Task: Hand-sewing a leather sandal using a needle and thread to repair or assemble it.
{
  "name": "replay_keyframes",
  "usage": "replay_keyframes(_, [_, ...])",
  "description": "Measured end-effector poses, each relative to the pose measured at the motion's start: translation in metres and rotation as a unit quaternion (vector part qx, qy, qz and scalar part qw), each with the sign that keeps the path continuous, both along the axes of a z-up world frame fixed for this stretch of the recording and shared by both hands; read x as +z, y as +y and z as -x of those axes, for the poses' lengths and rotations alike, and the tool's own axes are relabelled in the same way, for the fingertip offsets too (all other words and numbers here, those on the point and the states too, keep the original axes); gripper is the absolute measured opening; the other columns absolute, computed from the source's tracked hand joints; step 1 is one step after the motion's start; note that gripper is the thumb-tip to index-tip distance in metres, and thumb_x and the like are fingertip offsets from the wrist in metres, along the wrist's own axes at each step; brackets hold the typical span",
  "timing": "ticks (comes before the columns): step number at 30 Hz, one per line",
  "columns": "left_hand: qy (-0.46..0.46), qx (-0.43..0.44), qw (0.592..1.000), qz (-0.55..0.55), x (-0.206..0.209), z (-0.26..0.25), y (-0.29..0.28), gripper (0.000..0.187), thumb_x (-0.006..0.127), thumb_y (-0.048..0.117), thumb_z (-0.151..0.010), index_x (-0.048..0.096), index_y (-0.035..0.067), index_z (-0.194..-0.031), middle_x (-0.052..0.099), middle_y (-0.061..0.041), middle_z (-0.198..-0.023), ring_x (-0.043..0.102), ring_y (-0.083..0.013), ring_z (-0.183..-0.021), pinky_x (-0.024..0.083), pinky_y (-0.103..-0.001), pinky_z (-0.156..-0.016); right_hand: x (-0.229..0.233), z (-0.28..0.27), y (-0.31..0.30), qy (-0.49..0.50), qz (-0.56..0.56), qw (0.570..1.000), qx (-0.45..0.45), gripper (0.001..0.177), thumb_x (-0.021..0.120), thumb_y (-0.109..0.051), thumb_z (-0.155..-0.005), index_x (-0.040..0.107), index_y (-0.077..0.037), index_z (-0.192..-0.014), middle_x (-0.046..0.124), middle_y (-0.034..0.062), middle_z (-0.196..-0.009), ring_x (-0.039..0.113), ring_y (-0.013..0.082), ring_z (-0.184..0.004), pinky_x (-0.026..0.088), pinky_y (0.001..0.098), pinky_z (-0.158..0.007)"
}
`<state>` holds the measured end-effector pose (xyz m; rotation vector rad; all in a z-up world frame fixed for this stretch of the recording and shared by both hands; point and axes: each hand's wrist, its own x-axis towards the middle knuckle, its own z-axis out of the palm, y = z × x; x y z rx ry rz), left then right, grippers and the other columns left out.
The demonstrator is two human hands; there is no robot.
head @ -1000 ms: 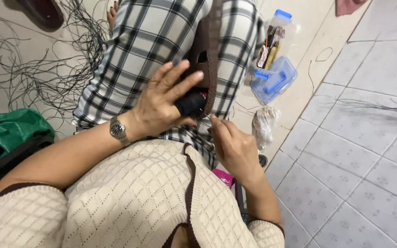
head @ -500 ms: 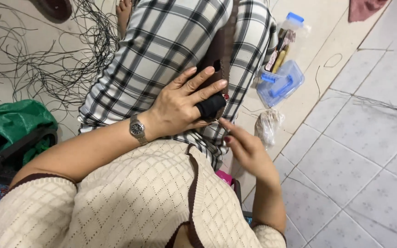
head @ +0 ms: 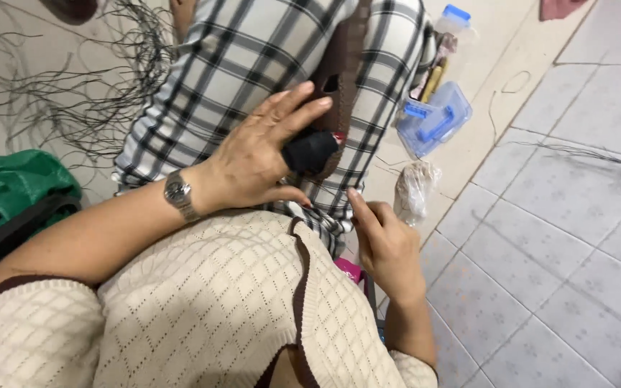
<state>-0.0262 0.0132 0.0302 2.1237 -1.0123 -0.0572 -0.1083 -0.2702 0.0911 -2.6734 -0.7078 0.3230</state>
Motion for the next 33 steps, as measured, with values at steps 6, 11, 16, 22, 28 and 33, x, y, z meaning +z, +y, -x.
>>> replay_keyframes(6, [-0.11,0.088,0.987,-0.072,-0.01,0.0,0.004,0.071,0.091,0.069,-0.075,0.08,0.013,-0.115,0.016,-0.018,-0.17,0.005,-0.0362,-0.159,0.003,-0.044,-0.134,-0.019,-0.019,0.018,-0.055,0.024,0.998,0.014,0.046,0.058,-0.009,-0.105,0.052,-0.023,-0.148,0.061,0.0054,-0.096,0.06,0.0182,-0.065,0.039,0.0325,-0.047])
replay_keyframes(11, [-0.189,0.127,0.972,-0.051,-0.018,-0.007,-0.005,0.055,0.087,0.058,-0.098,0.079,0.015,-0.132,0.034,-0.012,-0.165,0.021,-0.0323,-0.156,0.007,-0.044,-0.133,-0.019,-0.019,0.019,-0.049,0.036,0.998,0.025,0.051,0.058,-0.008,-0.106,0.047,-0.023,-0.153,0.059,0.0059,-0.094,0.051,0.0156,-0.059,0.034,0.0312,-0.042])
replay_keyframes(16, [-0.202,0.126,0.97,-0.048,-0.028,-0.008,-0.012,0.059,0.089,0.059,-0.095,0.079,0.012,-0.129,0.037,-0.011,-0.164,0.026,-0.0324,-0.155,0.012,-0.043,-0.133,-0.014,-0.012,0.031,-0.066,0.108,0.992,-0.007,0.059,0.06,-0.004,-0.097,0.051,-0.024,-0.151,0.053,0.0048,-0.088,0.049,0.0173,-0.055,0.035,0.0335,-0.04])
replay_keyframes(22, [-0.159,0.095,0.982,0.037,-0.027,-0.016,-0.017,0.041,0.088,0.03,-0.099,0.074,0.006,-0.069,0.044,-0.015,-0.157,0.038,-0.041,-0.147,0.038,-0.049,-0.125,-0.03,-0.026,0.018,-0.066,0.043,0.997,0.026,0.064,0.061,0.004,-0.093,0.048,-0.017,-0.151,0.058,0.0087,-0.086,0.049,0.0166,-0.055,0.043,0.0326,-0.039])
replay_keyframes(28, [-0.144,0.081,0.985,0.051,-0.028,-0.017,-0.012,0.026,0.081,0.007,-0.095,0.074,0.005,-0.07,0.045,-0.016,-0.156,0.039,-0.0415,-0.147,0.038,-0.05,-0.125,-0.048,-0.045,0.005,-0.03,-0.13,0.989,0.069,0.051,0.063,0.008,-0.094,0.059,-0.012,-0.14,0.07,0.017,-0.102,0.065,0.0214,-0.068,0.055,0.031,-0.053])
replay_keyframes(33, [-0.143,0.067,0.986,0.053,-0.028,-0.023,-0.011,0.032,0.071,-0.004,-0.092,0.069,0.009,-0.062,0.046,-0.017,-0.156,0.04,-0.0426,-0.146,0.037,-0.05,-0.125,-0.032,-0.061,0.025,-0.046,-0.142,0.985,0.082,0.038,0.067,0.005,-0.096,0.064,-0.007,-0.132,0.073,0.0208,-0.106,0.073,0.0258,-0.078,0.062,0.0333,-0.06])
